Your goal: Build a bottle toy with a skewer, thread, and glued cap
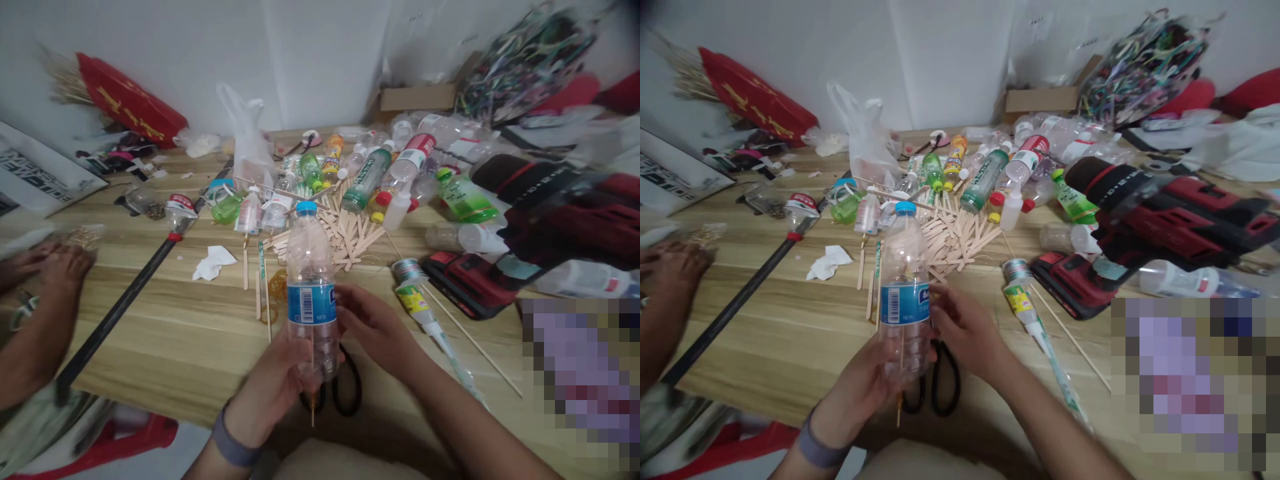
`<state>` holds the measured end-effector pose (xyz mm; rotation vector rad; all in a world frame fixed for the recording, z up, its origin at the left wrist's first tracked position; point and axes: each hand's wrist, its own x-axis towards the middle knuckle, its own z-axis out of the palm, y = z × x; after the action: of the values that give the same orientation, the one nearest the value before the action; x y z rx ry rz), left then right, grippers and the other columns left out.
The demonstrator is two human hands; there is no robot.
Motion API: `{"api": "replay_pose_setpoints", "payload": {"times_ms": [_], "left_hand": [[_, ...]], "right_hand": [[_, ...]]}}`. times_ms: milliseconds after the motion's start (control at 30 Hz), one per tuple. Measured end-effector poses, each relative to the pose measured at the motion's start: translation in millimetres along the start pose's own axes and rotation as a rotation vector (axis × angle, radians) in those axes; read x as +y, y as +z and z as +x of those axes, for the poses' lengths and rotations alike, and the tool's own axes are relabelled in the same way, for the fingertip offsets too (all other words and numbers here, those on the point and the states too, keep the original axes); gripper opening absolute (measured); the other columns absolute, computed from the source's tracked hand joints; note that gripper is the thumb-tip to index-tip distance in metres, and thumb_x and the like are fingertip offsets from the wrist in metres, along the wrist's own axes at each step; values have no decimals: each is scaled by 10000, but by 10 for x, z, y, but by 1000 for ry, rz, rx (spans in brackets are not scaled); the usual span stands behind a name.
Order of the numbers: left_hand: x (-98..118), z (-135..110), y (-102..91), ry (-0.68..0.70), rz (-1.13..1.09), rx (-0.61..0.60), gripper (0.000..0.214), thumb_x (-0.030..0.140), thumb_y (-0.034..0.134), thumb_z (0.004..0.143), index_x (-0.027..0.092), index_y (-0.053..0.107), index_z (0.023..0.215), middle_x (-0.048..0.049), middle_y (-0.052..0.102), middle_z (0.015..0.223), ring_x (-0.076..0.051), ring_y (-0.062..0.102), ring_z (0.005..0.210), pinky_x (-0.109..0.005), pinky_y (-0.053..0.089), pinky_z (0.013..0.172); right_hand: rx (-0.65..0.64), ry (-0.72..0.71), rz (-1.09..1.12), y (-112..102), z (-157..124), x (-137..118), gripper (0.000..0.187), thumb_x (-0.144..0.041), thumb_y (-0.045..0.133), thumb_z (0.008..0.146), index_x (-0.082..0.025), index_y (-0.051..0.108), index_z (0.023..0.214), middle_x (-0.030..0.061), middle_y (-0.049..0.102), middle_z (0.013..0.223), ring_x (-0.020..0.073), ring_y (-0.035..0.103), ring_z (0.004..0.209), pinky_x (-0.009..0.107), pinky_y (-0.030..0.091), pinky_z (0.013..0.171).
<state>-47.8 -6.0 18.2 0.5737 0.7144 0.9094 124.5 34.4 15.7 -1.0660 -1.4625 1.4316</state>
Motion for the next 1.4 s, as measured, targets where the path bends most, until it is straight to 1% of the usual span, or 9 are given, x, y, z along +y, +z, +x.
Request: {"api": "replay_pose_setpoints", "payload": {"times_ms": [133,367,567,700,900,967,1100,1300,1400], "left_hand": [[23,-36,-57,-16,5,63,390,421,832,664,225,718,981,-9,754,958,-158,721,777,-182,465,539],[2,-54,-144,-24,-5,158,428,390,851,655,227,686,1015,-3,745,947,-162,715,798,-232,515,669],[-12,-85,-112,-35,18,233,438,431,835,658,224,672,1008,-19,735,954,-170,700,803,-214,477,585],[-24,-114,-97,-22,48,264,423,403,830,665,228,661,1011,-28,723,964,-181,687,811,-215,458,553],[-24,-129,-61,-22,127,264,449,396,821,658,236,636,1034,-17,698,956,-186,661,815,-253,476,616],[-26,-123,-53,9,162,296,461,379,829,663,237,618,1048,-15,699,945,-183,648,816,-259,477,640],[-24,-122,-35,72,231,411,559,334,842,667,249,574,1150,-5,695,928,-180,626,826,-249,457,642],[-7,-139,-14,118,278,452,466,390,849,652,212,615,1013,-7,663,849,-169,576,730,-261,428,606],[-27,-133,-42,154,301,440,436,425,846,660,210,616,962,7,636,781,-153,539,666,-263,402,581]], "right_hand": [[63,9,-55,-38,-98,-46,229,-394,574,888,-189,645,816,6,599,682,144,567,630,258,475,585],[284,-11,-50,-348,-369,-213,227,-439,667,884,-228,750,865,-10,583,593,136,537,549,240,442,533],[494,-9,232,-436,-474,-252,258,-531,833,727,-284,792,790,3,588,611,117,482,505,262,451,512],[493,-1,335,-418,-474,-354,260,-539,876,659,-302,797,734,-45,379,452,93,320,434,261,405,458],[532,-65,362,-464,-472,-384,260,-501,845,718,-250,782,745,-64,298,444,74,262,423,240,347,429],[520,-69,340,-463,-508,-377,249,-494,826,752,-250,783,775,-50,345,452,84,304,433,251,355,445],[477,-89,274,-433,-620,-360,197,-480,822,773,-287,794,807,40,616,624,139,499,552,291,400,512],[483,-75,280,-469,-605,-263,206,-490,782,807,-284,793,821,-47,363,446,98,307,419,297,395,468],[539,-25,151,-502,-545,-203,268,-526,763,804,-259,778,819,-49,366,454,105,363,430,276,414,473]]}}
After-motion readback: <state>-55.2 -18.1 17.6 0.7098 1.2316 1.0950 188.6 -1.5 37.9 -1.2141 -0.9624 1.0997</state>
